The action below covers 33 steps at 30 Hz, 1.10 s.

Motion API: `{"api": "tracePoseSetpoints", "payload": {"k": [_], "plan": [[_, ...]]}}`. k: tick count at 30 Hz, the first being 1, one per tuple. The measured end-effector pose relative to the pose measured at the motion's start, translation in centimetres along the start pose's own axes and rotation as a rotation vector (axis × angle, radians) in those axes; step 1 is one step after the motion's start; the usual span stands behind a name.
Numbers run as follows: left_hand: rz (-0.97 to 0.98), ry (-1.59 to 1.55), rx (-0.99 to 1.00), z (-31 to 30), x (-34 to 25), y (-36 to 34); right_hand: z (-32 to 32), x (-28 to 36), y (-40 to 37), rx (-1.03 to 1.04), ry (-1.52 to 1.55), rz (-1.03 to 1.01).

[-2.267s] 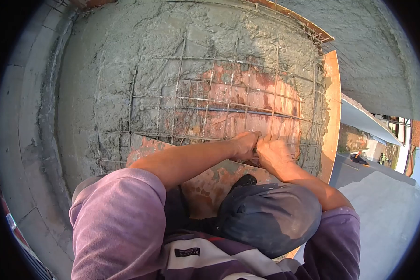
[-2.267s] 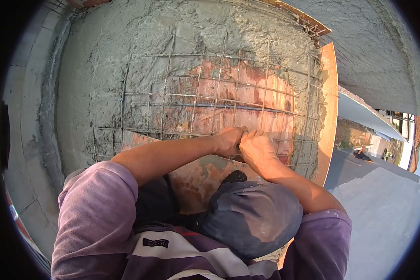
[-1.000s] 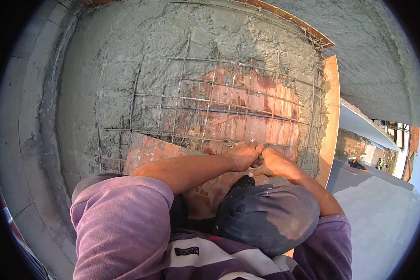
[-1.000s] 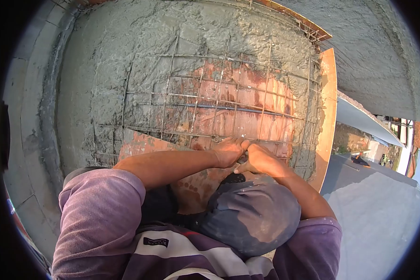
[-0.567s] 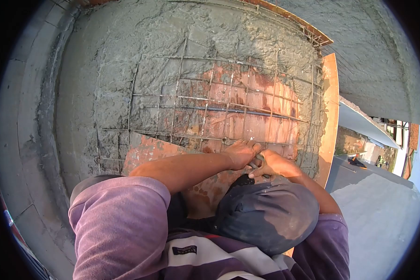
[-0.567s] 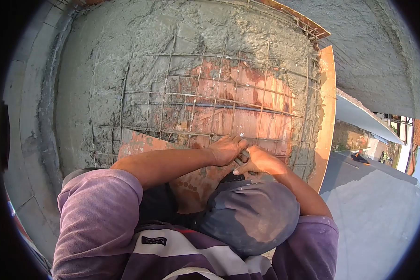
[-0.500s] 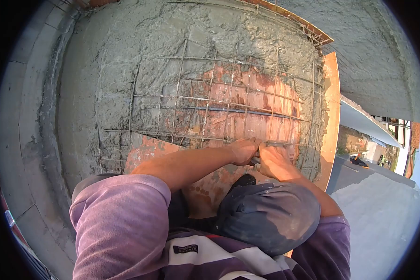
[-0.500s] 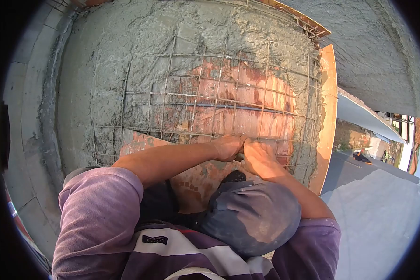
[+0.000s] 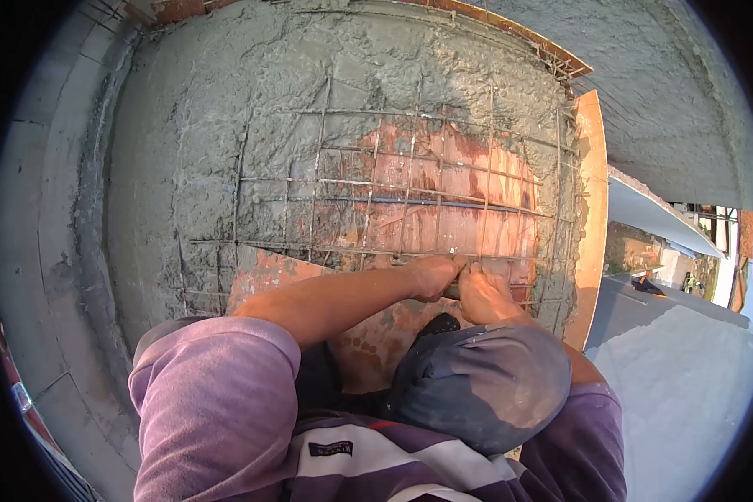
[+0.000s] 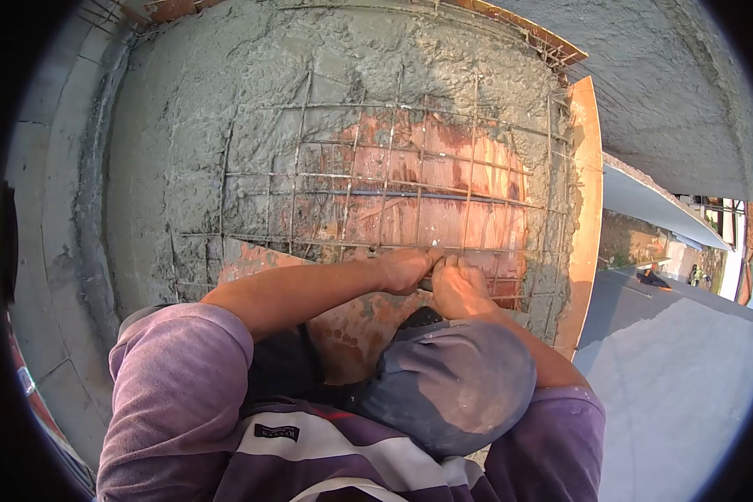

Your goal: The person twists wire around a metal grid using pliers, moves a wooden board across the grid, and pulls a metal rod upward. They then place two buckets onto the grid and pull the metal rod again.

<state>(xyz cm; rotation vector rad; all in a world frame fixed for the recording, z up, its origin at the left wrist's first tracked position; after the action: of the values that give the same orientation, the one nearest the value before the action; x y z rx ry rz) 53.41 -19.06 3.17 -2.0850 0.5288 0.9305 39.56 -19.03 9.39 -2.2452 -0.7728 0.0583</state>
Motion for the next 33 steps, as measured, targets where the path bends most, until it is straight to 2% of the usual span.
{"api": "tracePoseSetpoints", "payload": {"k": [2, 4, 5, 7, 8, 9, 11, 13, 15, 17, 18, 21, 24, 27, 31, 33], "plan": [[0.040, -0.072, 0.043, -2.6, -0.5, 0.4, 0.4, -1.3, 0.0, -0.233, -0.195, -0.081], [0.141, -0.089, 0.080, -5.2, -0.9, 1.2, 0.3, -2.6, -0.6, -0.172, 0.173, 0.032], [0.158, -0.095, -0.012, -7.5, -1.5, 1.1, 0.4, -3.0, -1.2, -0.139, 0.359, 0.086], [0.136, -0.237, -0.279, -10.9, -0.6, 2.4, 3.3, -4.1, -1.9, -0.199, 0.742, 0.254], [0.066, -0.344, -0.336, -13.0, -0.2, 2.2, 5.7, -4.5, -2.3, -0.223, 0.936, 0.332], [-0.005, -0.450, -0.389, -15.1, 0.4, 1.8, 7.9, -4.7, -2.9, -0.379, 1.017, 0.228], [-0.074, -0.541, -0.643, -17.9, 2.9, 1.6, 11.3, -5.1, -3.1, -0.392, 1.222, 0.417], [-0.218, -0.473, -0.797, -19.6, 5.8, 1.3, 12.1, -5.3, -3.5, -0.374, 1.468, 0.495], [-0.311, -0.272, -0.734, -20.0, 8.0, 1.0, 11.4, -5.3, -4.4, -0.324, 1.748, 0.455], [-0.375, -0.060, -0.727, -17.9, 10.4, 1.3, 11.7, -5.6, -4.5, -0.309, 1.784, 0.400], [-0.378, -0.023, -0.663, -16.6, 11.0, 1.3, 11.7, -5.9, -4.6, -0.303, 1.797, 0.374], [-0.472, 0.126, -0.379, -12.8, 11.8, 1.3, 7.6, -5.9, -4.9, -0.142, 1.410, 0.401], [-0.352, 0.292, -0.362, -10.2, 11.3, -0.2, 9.3, -6.1, -3.1, -0.296, 1.023, 0.347], [-0.467, 0.181, -0.278, -12.0, 11.0, -0.4, 10.4, -5.7, -1.7, -0.577, 0.981, 0.271], [-0.499, 0.072, -0.304, -12.8, 11.5, -0.5, 7.9, -4.7, -1.7, -0.464, 0.809, 0.307], [-0.527, -0.006, -0.412, -12.8, 11.7, -0.3, 8.2, -4.2, -1.5, -0.416, 0.813, 0.331]]}}
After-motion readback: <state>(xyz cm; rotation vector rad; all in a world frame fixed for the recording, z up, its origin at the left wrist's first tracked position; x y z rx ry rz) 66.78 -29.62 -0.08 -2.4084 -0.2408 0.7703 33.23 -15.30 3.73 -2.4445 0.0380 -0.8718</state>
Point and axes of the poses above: each hand's wrist, its own y-axis towards the middle knuckle, its own z-axis out of the palm, x = y × z, the point moved 2 cm from there along y, towards the middle knuckle, and after that the axes turned 6 degrees about -z, right-handed, at the moved point
